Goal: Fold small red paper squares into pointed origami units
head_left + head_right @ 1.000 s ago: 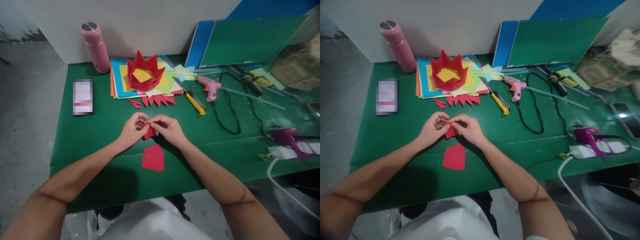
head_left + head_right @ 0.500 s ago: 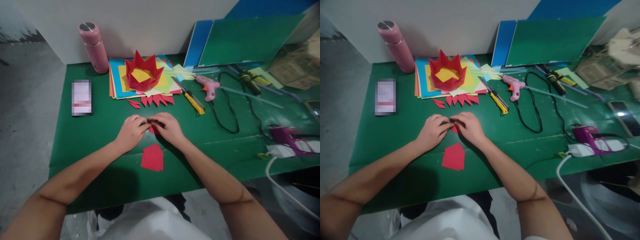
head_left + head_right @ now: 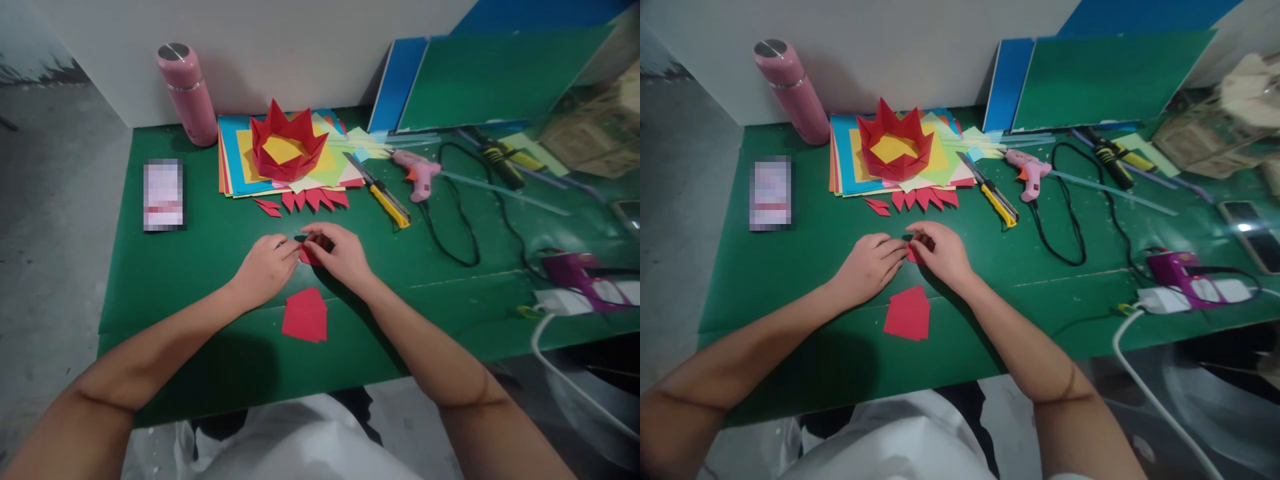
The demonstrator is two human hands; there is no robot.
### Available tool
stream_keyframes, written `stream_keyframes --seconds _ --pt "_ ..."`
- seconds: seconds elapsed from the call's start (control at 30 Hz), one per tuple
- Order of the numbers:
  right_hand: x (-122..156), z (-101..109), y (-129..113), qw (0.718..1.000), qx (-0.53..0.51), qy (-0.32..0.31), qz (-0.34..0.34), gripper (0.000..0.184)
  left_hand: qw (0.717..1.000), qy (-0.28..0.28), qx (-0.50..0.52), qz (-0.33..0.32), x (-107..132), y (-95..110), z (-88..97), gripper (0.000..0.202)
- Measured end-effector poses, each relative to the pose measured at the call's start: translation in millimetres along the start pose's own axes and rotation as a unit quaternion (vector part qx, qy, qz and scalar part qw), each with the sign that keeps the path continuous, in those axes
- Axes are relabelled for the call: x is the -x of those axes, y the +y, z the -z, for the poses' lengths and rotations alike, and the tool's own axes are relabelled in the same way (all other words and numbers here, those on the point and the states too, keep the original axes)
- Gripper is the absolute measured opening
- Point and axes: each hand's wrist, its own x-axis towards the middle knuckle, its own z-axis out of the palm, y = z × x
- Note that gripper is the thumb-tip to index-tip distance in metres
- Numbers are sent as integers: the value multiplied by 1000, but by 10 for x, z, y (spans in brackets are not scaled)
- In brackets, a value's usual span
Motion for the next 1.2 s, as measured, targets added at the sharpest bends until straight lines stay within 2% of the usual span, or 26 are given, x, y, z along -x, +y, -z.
stream_keyframes --seconds 0.13,0.3,0.43,0.6,0.8,0.93,1.2 --pt "-21 36 8 1000 2 -26 16 24 1000 -1 -7 -1 8 -7 11 25" --pt "-64 97 59 993 47 -67 87 28 1000 -6 -20 -4 18 26 23 24" --pt "-95 133 88 985 70 -80 135 25 999 -4 -32 -1 30 76 27 25" --pt "-101 164 93 977 90 -100 163 17 999 -25 -33 9 45 111 29 26" --pt "-105 182 110 980 83 -95 154 20 996 -51 -53 41 58 140 38 28" --pt "-115 186 131 979 105 -88 150 7 998 -48 -40 25 53 101 52 26" --pt "-99 152 109 986 112 -53 116 9 998 -51 -27 8 35 52 65 27"
